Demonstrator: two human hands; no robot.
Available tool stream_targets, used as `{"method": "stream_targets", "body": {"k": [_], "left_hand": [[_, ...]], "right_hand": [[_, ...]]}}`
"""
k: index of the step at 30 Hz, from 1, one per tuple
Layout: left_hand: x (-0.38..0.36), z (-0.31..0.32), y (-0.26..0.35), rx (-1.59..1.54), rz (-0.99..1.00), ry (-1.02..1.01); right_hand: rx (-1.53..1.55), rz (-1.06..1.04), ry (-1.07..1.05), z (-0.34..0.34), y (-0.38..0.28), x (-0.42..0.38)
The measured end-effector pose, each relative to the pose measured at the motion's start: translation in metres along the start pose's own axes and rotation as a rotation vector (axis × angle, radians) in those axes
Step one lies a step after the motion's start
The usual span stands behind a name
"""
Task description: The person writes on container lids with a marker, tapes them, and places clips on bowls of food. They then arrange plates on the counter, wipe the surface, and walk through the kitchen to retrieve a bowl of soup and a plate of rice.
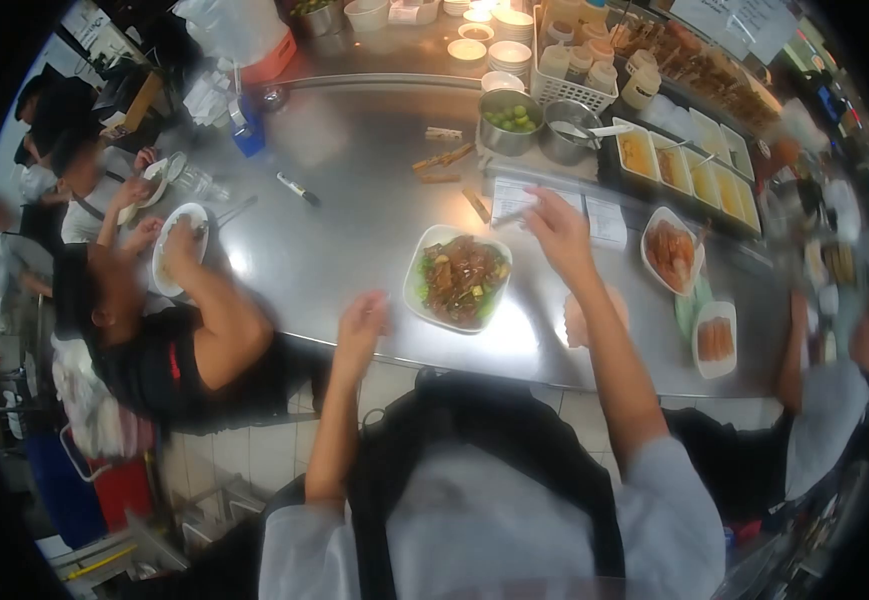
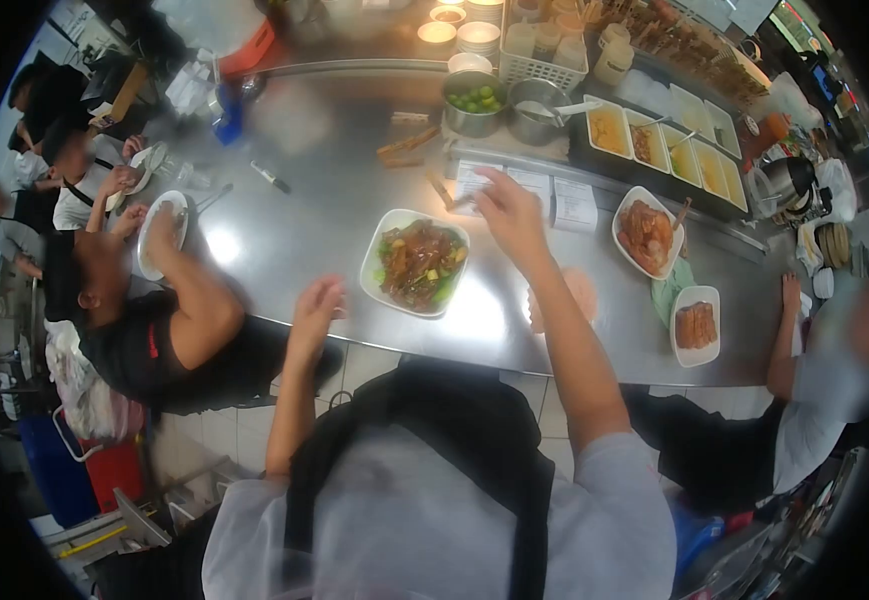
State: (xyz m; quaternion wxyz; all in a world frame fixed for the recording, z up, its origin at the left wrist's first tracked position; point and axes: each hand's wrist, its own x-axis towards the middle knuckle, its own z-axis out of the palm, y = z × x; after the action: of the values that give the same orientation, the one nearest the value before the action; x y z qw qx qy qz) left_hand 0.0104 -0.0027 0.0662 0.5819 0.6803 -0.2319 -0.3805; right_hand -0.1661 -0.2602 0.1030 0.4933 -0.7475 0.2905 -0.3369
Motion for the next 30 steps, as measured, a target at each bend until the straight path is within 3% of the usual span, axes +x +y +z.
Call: {"method": "stream_targets", "body": {"k": [4, 6, 9, 10, 12, 13, 15, 16, 18, 21, 22, 23, 25, 26, 30], "left_hand": [[0.004, 0.010, -0.025, -0.064, -0.073, -0.130], [0.008, 0.013, -0.023, -0.094, -0.089, -0.152], [0.015, 0.015, -0.026, -0.156, -0.174, -0.197], [0.019, 0.015, -0.028, -0.183, -0.132, -0.238], [0.022, 0.017, -0.037, -0.213, -0.084, -0.276], [0.025, 0.019, -0.039, -0.198, -0.074, -0.244], [0.030, 0.019, -0.046, -0.175, -0.053, -0.222], [0.030, 0.018, -0.050, -0.089, -0.012, -0.185], [0.027, 0.021, -0.050, -0.055, 0.011, -0.136], [0.016, 0.019, -0.043, -0.279, -0.086, -0.114], [0.011, 0.015, -0.045, -0.342, -0.086, -0.051], [0.007, 0.008, -0.049, -0.408, -0.091, 0.020], [0.017, -0.011, -0.074, -0.296, -0.008, 0.132], [0.017, -0.015, -0.076, -0.318, -0.010, 0.177], [0.025, -0.003, -0.072, -0.288, -0.010, 0.409]], "right_hand": [[-0.172, -0.209, -0.205, 0.054, -0.015, 0.046], [-0.365, -0.312, -0.404, 0.075, -0.011, 0.057], [-0.422, -0.286, -0.499, 0.084, 0.000, 0.061], [-0.428, -0.286, -0.503, 0.082, 0.003, 0.066], [-0.078, -0.002, -0.253, 0.070, 0.012, 0.078], [-0.080, -0.012, -0.253, 0.066, 0.015, 0.082], [-0.672, 0.048, -0.335, 0.061, 0.030, 0.088], [-1.084, -0.039, -0.388, 0.073, 0.041, 0.088], [-1.095, -0.262, -0.251, 0.082, 0.055, 0.075], [-0.831, -0.050, -0.128, 0.085, 0.058, 0.084], [-0.658, -0.002, -0.093, 0.079, 0.062, 0.090], [-0.672, 0.012, -0.057, 0.068, 0.058, 0.095], [0.277, 0.235, -0.037, 0.043, 0.045, 0.097], [0.402, 0.343, -0.015, 0.028, 0.031, 0.097], [0.110, 0.307, 0.011, -0.022, 0.037, 0.099]]}}
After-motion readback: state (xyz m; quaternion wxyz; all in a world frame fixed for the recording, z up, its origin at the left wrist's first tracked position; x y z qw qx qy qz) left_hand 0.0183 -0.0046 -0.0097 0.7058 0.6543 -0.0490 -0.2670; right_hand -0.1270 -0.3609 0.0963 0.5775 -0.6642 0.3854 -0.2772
